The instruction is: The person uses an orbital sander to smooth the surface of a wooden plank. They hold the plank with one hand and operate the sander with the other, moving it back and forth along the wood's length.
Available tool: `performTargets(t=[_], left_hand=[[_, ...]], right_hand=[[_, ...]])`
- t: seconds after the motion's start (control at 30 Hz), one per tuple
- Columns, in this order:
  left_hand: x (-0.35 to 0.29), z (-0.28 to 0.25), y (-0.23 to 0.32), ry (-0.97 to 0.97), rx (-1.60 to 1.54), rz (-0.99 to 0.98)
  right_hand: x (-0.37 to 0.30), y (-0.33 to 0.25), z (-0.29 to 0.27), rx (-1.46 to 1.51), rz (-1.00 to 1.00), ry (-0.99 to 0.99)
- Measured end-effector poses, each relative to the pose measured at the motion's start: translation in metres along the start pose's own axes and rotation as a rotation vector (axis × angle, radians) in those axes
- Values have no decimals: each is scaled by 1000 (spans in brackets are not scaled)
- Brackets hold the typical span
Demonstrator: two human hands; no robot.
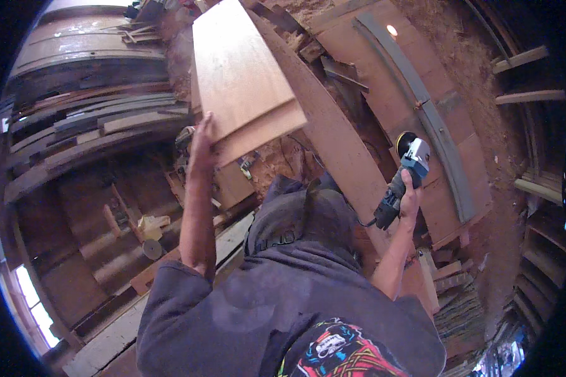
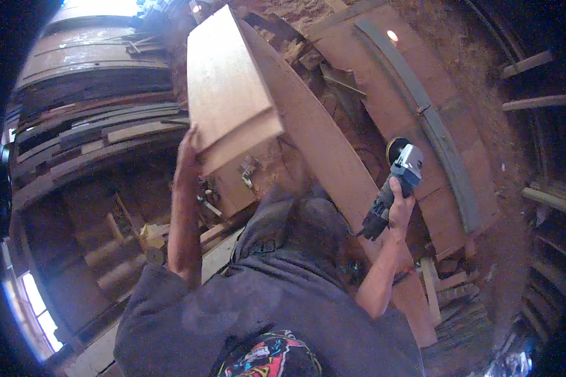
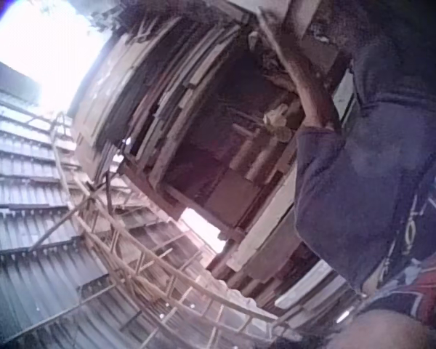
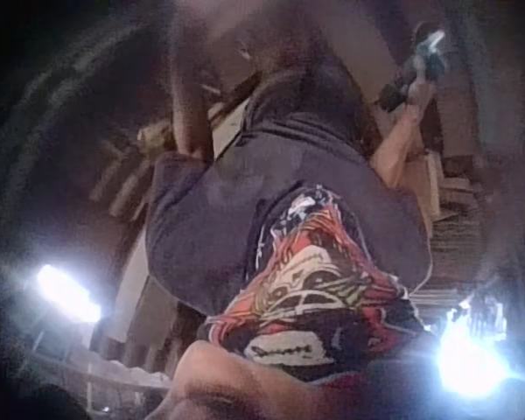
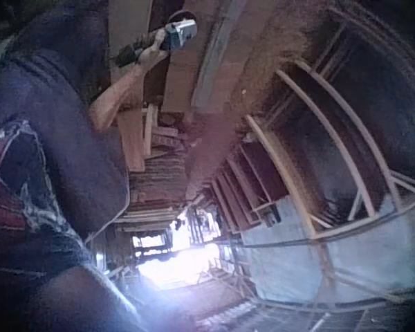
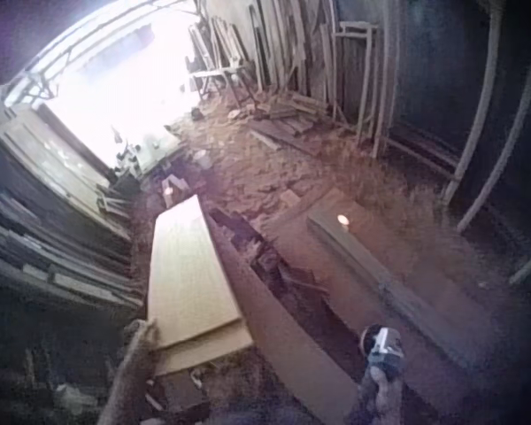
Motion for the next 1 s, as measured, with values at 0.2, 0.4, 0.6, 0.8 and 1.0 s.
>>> performTargets(t=[0.2,0.4,0.6,0.8,1.0], left_hand=[[18,92,-124,-150,-196,-74],[8,117,-143,141,634,313],[-189,235,-165,-1095,680,673],[-207,238,-163,-1213,604,741],[-215,242,-162,-1155,624,745]], right_hand=[[-14,-23,5,-96,13,25],[-7,-11,-6,-113,3,-29],[-4,1,9,136,45,-127],[-12,-5,29,284,160,-162],[-9,-1,28,336,197,-175]])
Point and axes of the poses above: each hand's wrist, its own x-axis towards the middle knuckle, its own z-axis out of the palm, y = z × x, the point moved 5 cm from there along x, towards the middle knuckle, and after that the axes turned 3 degrees about z, right-handed, at the moved point
